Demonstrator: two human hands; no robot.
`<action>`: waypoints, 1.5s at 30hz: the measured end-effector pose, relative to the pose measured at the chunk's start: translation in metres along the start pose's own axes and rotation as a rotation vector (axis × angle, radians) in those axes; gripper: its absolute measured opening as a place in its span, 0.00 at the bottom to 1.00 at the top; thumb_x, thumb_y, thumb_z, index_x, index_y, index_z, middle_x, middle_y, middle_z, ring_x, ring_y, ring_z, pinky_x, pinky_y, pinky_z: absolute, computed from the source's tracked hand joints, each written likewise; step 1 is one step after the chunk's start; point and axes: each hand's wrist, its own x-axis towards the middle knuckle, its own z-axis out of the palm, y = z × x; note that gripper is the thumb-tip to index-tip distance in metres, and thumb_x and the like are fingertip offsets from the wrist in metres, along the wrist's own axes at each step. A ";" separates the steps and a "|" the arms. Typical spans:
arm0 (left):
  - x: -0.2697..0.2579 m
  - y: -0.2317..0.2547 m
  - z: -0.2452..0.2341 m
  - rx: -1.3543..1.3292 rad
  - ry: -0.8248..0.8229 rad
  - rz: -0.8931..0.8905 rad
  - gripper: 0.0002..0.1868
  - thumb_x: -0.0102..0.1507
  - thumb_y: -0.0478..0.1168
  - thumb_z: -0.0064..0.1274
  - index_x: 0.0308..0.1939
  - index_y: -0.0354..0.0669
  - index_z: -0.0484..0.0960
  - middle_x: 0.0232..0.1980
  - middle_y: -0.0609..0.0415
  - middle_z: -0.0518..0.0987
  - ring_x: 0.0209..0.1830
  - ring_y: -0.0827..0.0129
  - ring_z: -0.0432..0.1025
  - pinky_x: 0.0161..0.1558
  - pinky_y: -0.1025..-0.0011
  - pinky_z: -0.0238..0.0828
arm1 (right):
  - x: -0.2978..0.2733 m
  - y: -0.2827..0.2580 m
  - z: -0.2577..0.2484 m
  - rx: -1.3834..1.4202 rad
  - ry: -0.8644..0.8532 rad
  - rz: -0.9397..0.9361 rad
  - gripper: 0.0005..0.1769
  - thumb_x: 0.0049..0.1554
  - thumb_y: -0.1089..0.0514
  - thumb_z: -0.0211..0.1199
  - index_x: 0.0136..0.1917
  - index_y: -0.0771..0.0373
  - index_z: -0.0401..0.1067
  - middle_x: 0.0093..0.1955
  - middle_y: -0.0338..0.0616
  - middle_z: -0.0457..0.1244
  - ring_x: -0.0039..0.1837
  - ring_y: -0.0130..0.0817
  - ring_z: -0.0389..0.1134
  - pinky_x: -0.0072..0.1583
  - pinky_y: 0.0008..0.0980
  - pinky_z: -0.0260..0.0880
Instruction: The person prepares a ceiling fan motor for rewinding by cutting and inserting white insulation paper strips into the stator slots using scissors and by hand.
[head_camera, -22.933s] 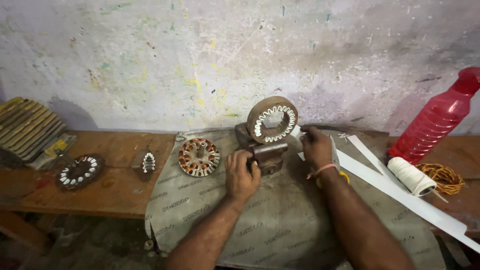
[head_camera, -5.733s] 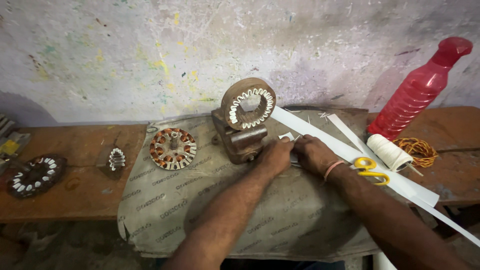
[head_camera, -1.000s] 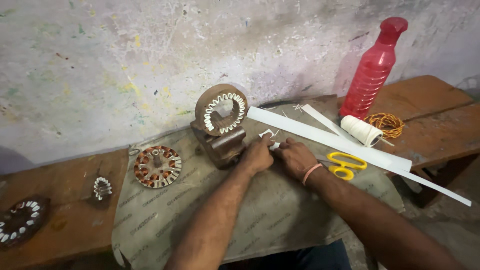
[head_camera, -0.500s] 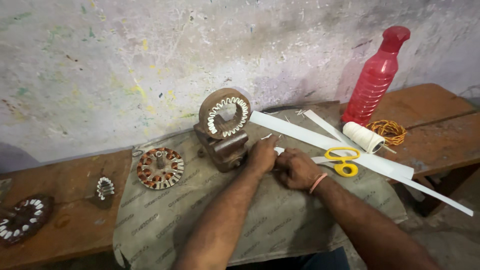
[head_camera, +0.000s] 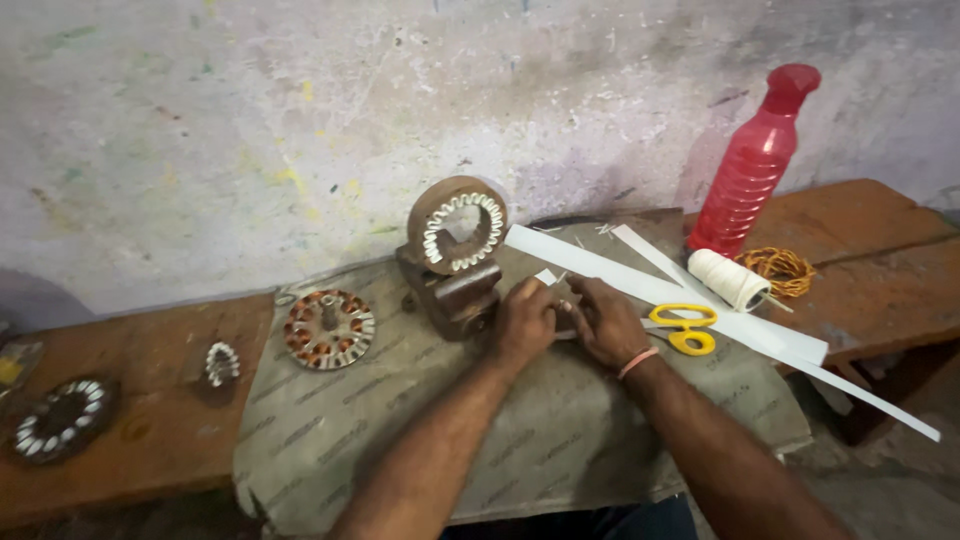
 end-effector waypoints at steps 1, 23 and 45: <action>-0.005 0.004 -0.006 0.014 0.025 0.063 0.09 0.56 0.30 0.55 0.39 0.41 0.80 0.45 0.45 0.76 0.49 0.46 0.73 0.49 0.53 0.72 | 0.001 0.000 0.000 0.065 -0.101 0.092 0.19 0.58 0.58 0.63 0.62 0.63 0.72 0.49 0.53 0.68 0.52 0.53 0.70 0.55 0.46 0.71; -0.010 0.010 -0.017 -0.180 0.041 -0.050 0.11 0.64 0.35 0.54 0.49 0.37 0.78 0.41 0.41 0.82 0.40 0.48 0.79 0.42 0.57 0.76 | -0.001 0.002 0.002 -0.004 -0.019 -0.275 0.26 0.48 0.69 0.64 0.61 0.66 0.71 0.56 0.55 0.66 0.60 0.58 0.67 0.60 0.47 0.69; -0.017 -0.039 0.012 -0.532 -0.059 -0.240 0.01 0.65 0.31 0.49 0.40 0.38 0.76 0.33 0.53 0.78 0.34 0.74 0.72 0.36 0.72 0.70 | -0.006 -0.002 0.003 -0.158 -0.126 -0.322 0.28 0.46 0.63 0.68 0.62 0.61 0.73 0.58 0.49 0.67 0.57 0.50 0.70 0.55 0.44 0.72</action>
